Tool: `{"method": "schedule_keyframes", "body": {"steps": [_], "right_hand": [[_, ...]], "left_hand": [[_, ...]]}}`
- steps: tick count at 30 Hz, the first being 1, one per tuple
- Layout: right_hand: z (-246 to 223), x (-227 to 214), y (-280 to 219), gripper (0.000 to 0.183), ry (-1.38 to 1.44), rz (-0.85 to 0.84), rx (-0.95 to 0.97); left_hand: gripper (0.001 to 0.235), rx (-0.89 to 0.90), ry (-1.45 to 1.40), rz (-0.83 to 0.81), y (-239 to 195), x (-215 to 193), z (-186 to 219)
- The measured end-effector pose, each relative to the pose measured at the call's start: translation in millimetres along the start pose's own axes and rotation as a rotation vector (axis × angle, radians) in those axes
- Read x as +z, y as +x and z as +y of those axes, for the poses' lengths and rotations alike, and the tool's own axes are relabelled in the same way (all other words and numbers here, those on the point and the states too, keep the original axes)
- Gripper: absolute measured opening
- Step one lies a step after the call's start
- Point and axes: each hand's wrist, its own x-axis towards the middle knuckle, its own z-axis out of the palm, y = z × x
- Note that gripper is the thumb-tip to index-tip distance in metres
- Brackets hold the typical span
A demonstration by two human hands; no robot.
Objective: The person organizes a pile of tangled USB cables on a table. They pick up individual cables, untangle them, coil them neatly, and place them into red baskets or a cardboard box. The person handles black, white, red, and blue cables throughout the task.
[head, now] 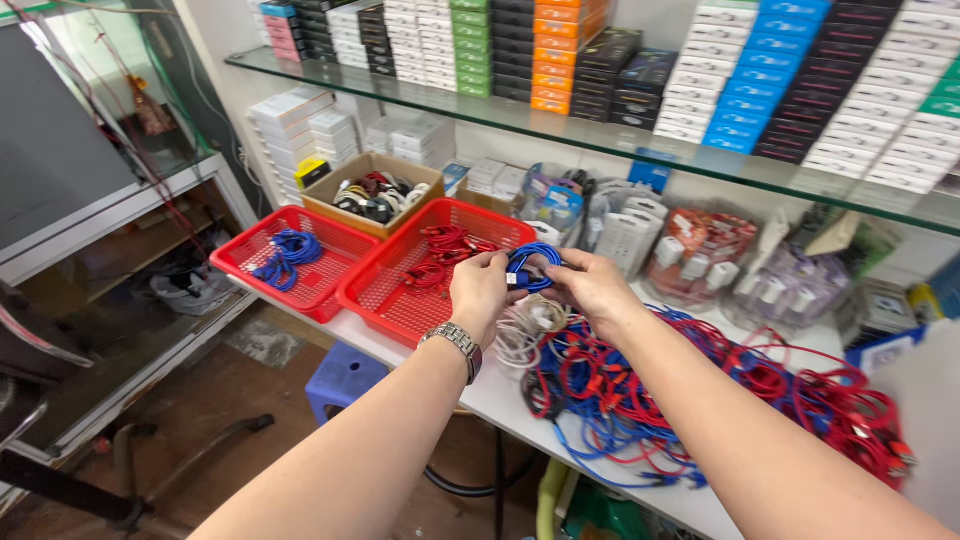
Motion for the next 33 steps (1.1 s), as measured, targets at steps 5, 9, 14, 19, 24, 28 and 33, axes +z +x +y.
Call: {"method": "schedule_keyframes", "body": {"steps": [5, 9, 14, 19, 24, 28, 33], "right_hand": [[15, 82, 51, 0.035, 0.019, 0.002, 0.023], [23, 155, 95, 0.032, -0.039, -0.038, 0.028], [40, 249, 146, 0.036, -0.057, -0.052, 0.075], [66, 336, 187, 0.046, -0.05, -0.073, 0.193], [111, 394, 224, 0.047, 0.111, -0.1, 0.363], [147, 422, 248, 0.048, 0.223, -0.089, 0.461], [172, 441, 256, 0.049, 0.167, -0.038, 0.459]], "left_hand": [[0.03, 0.055, 0.064, 0.03, 54, -74, 16], [0.029, 0.053, 0.138, 0.091, 102, -147, 35], [0.022, 0.064, 0.239, 0.232, 153, -237, 55], [0.02, 0.04, 0.362, 0.296, 192, -320, 64], [0.021, 0.044, 0.508, 0.297, 219, -380, 60], [0.026, 0.188, 1.027, 0.385, 227, -401, 56], [0.025, 0.347, 1.373, 0.28, 225, -417, 47]]}}
